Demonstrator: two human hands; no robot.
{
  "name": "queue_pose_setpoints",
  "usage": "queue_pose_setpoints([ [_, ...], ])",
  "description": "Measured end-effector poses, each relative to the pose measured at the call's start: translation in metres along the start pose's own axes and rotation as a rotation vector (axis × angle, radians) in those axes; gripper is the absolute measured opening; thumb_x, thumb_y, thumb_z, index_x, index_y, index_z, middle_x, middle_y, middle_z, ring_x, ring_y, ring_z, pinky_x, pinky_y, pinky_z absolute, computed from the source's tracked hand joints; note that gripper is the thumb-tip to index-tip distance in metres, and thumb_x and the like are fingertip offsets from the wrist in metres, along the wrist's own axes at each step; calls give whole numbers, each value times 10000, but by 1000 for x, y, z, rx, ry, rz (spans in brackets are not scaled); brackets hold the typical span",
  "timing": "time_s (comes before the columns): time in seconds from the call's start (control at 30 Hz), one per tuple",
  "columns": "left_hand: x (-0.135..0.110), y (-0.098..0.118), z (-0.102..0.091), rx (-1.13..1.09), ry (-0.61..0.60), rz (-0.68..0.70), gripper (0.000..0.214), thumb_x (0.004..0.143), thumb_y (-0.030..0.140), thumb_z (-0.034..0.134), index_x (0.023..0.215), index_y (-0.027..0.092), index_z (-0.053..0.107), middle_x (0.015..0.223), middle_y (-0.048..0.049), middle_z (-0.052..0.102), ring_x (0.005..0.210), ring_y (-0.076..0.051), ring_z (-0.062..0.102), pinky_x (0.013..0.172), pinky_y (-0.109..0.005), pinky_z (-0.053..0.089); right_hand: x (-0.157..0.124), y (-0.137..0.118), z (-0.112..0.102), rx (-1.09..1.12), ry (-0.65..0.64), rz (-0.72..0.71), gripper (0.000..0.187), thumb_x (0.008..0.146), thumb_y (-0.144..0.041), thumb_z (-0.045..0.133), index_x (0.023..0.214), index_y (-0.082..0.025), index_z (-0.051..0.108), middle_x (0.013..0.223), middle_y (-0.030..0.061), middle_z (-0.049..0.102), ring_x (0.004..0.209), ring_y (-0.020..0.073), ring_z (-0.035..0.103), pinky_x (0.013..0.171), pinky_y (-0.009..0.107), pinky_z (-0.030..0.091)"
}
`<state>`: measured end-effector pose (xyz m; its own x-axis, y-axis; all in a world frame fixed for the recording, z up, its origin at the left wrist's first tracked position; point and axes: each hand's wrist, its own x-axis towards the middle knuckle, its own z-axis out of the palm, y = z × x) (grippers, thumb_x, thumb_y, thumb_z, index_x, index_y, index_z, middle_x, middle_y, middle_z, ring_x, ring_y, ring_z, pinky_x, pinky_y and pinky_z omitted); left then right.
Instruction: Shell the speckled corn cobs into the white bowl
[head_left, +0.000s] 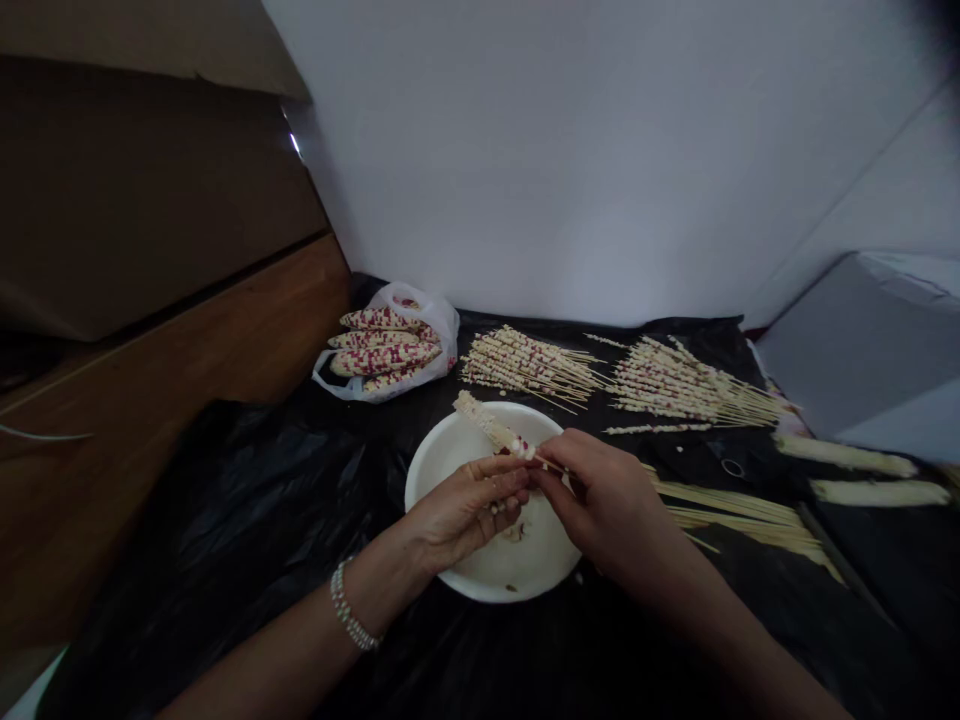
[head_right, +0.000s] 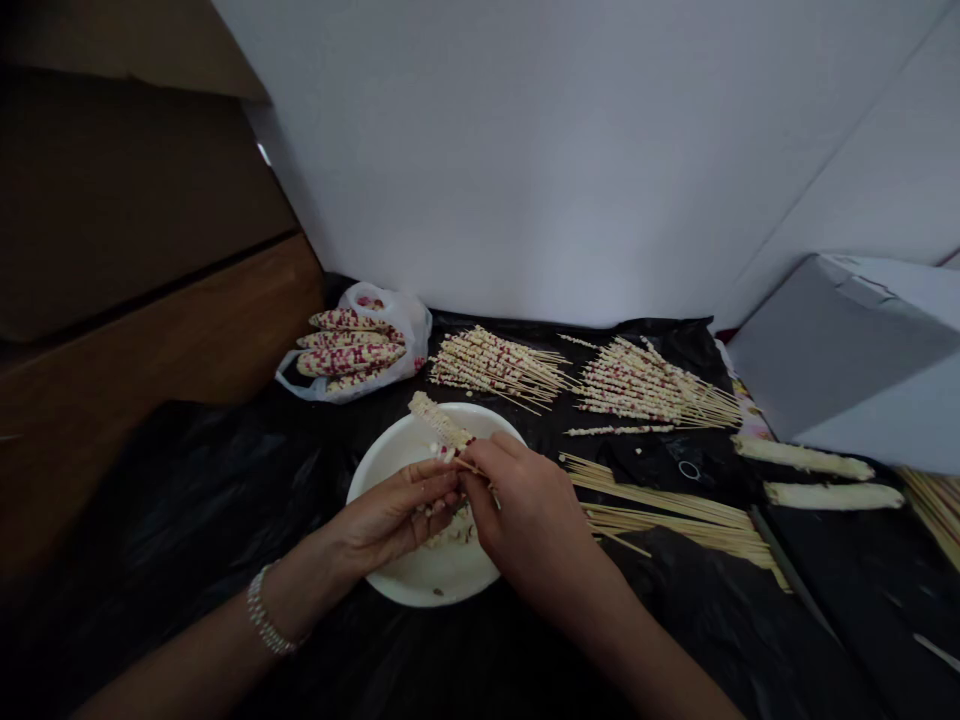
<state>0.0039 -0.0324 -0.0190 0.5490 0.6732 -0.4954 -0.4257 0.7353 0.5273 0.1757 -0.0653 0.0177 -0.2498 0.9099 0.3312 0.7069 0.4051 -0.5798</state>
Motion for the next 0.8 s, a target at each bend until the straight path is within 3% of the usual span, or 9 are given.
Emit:
queue_pose_setpoints([
  [0.1, 0, 2, 0, -5, -9, -12, 202, 744, 61, 752, 942, 71, 715, 804, -45, 709, 631, -59, 643, 633, -142, 519, -1, -1, -1, -18, 50, 23, 69, 902, -225, 543, 903, -205, 609, 827, 9, 637, 729, 140, 579, 647, 259, 383],
  [0.27, 1, 16, 3, -196, 46, 36, 80, 849, 102, 650, 910, 99, 701, 855, -40, 701, 698, -57, 639, 662, -129, 512, -1, -12, -10, -4, -4, 106, 224, 961, -392, 477, 1065, -218, 572, 838, 7, 659, 729, 157, 609, 612, 269, 384],
  [0.37, 1, 23, 4, -298, 89, 73, 78, 870, 81, 605, 874, 110, 677, 802, -27, 672, 661, -54, 614, 627, -126, 509, -2, -16, -12, -30, -27, 107, 258, 1001, -308, 352, 979, -209, 589, 832, 17, 661, 730, 156, 613, 650, 284, 407],
  [0.53, 0, 24, 3, -368, 72, 88, 69, 860, 78, 613, 898, 115, 658, 788, -30, 652, 666, -66, 613, 616, -138, 514, -3, -8, -5, -93, 5, 37, 254, 976, -242, 388, 980, -203, 639, 915, 43, 690, 819, 178, 637, 724, 309, 442],
  [0.8, -2, 25, 8, -437, 87, 63, 100, 907, 90, 542, 912, 115, 638, 794, -28, 619, 637, -51, 590, 587, -118, 505, -2, -4, -5, -146, 33, 22, 272, 951, -216, 400, 928, -204, 671, 873, 60, 702, 800, 178, 644, 706, 311, 464],
])
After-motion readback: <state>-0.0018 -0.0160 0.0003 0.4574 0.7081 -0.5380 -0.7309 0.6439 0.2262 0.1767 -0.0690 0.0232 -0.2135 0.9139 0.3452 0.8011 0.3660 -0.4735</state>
